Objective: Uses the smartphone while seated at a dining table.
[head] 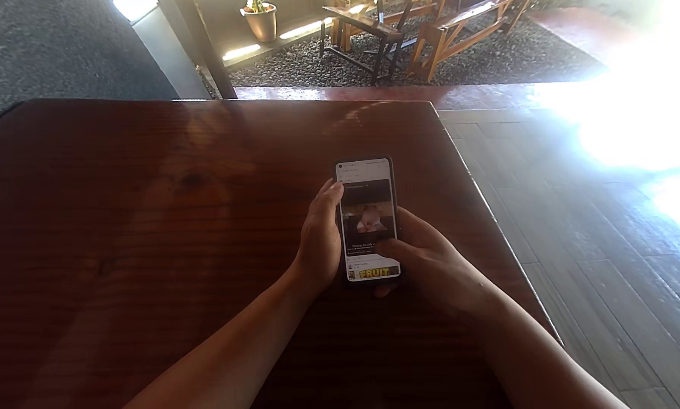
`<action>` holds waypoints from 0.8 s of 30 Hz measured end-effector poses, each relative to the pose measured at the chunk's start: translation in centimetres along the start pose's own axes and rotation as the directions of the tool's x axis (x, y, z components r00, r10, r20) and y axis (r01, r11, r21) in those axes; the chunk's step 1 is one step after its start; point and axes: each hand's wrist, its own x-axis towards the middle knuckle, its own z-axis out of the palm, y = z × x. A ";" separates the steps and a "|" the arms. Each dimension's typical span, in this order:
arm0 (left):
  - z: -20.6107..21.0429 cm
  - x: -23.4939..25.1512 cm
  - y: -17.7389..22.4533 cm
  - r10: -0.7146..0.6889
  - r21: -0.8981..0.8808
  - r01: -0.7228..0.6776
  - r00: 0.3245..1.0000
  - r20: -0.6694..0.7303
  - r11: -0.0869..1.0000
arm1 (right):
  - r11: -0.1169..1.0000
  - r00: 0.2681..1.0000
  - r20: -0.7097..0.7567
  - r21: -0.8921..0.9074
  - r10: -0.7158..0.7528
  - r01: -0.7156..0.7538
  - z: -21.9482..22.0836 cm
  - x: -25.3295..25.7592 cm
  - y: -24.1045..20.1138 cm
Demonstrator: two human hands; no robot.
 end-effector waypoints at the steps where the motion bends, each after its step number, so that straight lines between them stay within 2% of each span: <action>1: 0.0 0.0 0.0 -0.003 -0.004 0.003 1.000 -0.001 1.000 | 1.000 1.000 -0.002 0.001 0.001 -0.001 0.0 0.0 0.0; 24: 0.0 0.1 0.0 0.011 -0.016 -0.011 1.000 0.001 1.000 | 1.000 1.000 0.005 -0.005 0.006 -0.006 -0.2 0.1 0.2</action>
